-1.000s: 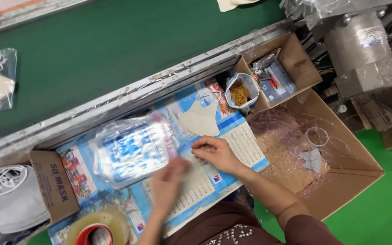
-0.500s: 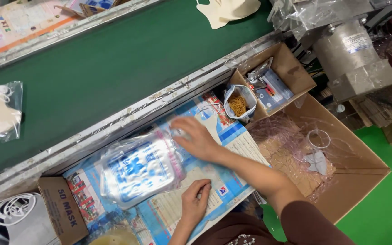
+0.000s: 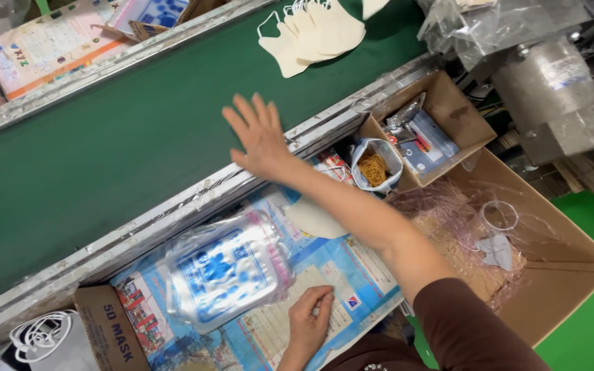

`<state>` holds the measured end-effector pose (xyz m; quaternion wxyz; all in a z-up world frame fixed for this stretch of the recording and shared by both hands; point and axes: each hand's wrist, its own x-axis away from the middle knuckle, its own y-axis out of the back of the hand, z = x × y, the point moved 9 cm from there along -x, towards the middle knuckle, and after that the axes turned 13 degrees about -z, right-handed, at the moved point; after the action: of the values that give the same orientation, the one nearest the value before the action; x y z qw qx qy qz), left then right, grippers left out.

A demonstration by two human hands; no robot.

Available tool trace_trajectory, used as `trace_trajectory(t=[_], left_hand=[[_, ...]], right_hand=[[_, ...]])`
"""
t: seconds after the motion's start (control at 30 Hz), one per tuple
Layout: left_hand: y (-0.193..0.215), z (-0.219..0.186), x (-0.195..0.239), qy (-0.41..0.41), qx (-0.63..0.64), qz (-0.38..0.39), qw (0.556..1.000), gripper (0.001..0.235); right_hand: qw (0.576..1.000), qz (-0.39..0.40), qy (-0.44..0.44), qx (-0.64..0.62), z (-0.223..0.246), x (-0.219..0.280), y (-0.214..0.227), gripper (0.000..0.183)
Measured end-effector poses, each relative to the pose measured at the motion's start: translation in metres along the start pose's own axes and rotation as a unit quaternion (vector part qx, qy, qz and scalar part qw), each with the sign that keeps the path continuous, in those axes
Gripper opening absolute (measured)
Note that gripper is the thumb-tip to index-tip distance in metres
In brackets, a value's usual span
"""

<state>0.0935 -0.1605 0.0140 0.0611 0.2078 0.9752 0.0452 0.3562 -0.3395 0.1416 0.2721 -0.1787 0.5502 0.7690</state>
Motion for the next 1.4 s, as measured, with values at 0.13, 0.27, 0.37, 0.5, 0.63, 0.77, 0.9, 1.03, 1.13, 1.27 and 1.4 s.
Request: trace_trajectory(t=[0.13,0.27,0.37,0.5,0.63,0.77,0.9,1.03,1.13,1.27,1.4], left_hand=[[0.004,-0.004,-0.001,0.006,0.003,0.002,1.0,0.012],[0.005,-0.005,-0.005,0.019,0.003,0.004,1.0,0.01],[0.005,-0.006,-0.007,0.041,0.02,0.008,0.999,0.01],[0.004,-0.006,-0.005,0.035,0.025,0.007,0.999,0.011],[0.008,0.004,-0.006,0.039,0.042,0.022,0.998,0.015],[0.049,0.001,-0.033,0.199,0.303,-0.036,0.931,0.063],[0.093,-0.04,-0.047,0.206,0.24,-0.149,0.937,0.055],[0.105,-0.033,-0.011,0.198,0.064,-0.163,0.965,0.035],[0.096,-0.014,0.01,0.152,0.021,-0.106,0.982,0.037],[0.085,-0.01,0.025,0.119,0.008,-0.024,0.993,0.085],[0.097,-0.056,0.025,0.184,0.312,0.115,0.925,0.118]], right_hand=[[0.977,0.114,-0.083,0.157,-0.073,-0.071,0.009,0.106],[0.956,0.091,-0.228,0.157,-0.183,-0.102,0.013,0.101],[0.961,0.106,-0.189,0.171,-0.206,-0.1,-0.012,0.069],[0.974,0.084,-0.018,0.21,-0.194,-0.103,-0.019,0.039],[0.932,0.054,-0.044,-0.356,-0.082,-0.054,0.068,0.041],[0.873,0.187,-0.136,-0.429,-0.017,0.076,0.105,0.045],[0.819,0.296,-0.076,-0.485,0.064,0.179,0.124,0.056],[0.854,0.263,-0.076,-0.443,0.049,0.223,0.139,0.09],[0.834,0.295,-0.161,-0.437,0.044,0.253,0.124,0.099],[0.806,0.332,-0.234,-0.43,0.045,0.311,0.079,0.071],[0.743,0.311,-0.347,-0.481,0.036,0.305,0.099,0.074]])
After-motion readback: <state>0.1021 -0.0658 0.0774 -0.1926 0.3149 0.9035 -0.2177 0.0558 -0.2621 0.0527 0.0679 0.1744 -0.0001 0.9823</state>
